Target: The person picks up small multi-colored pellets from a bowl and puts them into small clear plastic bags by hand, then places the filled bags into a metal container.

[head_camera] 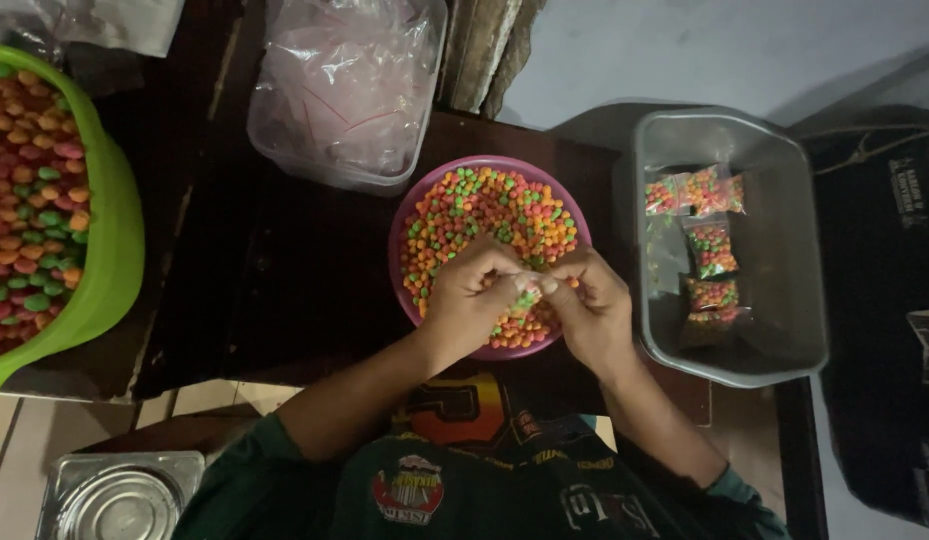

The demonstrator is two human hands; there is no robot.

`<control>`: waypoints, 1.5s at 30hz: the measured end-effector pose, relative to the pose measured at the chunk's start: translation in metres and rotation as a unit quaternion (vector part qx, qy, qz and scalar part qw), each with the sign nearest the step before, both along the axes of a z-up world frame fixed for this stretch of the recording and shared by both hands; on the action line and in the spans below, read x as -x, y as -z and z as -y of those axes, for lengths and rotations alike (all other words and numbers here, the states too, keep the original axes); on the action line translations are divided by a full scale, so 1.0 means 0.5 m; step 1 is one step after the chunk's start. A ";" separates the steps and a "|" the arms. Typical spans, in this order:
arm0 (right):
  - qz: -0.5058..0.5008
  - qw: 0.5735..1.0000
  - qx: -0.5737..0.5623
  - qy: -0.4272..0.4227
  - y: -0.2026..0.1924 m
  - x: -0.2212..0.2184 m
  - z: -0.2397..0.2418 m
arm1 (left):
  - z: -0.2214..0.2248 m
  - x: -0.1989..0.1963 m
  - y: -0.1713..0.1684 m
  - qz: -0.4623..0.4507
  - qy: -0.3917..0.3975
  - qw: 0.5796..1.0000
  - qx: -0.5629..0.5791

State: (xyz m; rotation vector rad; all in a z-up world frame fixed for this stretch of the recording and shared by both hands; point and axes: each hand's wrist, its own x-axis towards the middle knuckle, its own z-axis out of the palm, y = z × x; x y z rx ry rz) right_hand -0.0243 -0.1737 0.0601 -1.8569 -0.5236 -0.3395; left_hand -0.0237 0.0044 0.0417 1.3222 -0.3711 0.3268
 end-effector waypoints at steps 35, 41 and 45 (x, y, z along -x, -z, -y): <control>0.107 0.986 0.126 0.030 0.047 0.021 0.018 | -0.041 0.018 -0.019 0.095 -0.084 0.980 -0.150; 0.129 0.984 0.119 0.015 0.067 0.018 0.016 | -0.038 0.016 0.009 0.123 -0.076 0.978 -0.150; 0.089 0.992 0.088 0.026 0.030 0.025 0.013 | -0.035 0.020 -0.010 0.136 -0.076 0.972 -0.177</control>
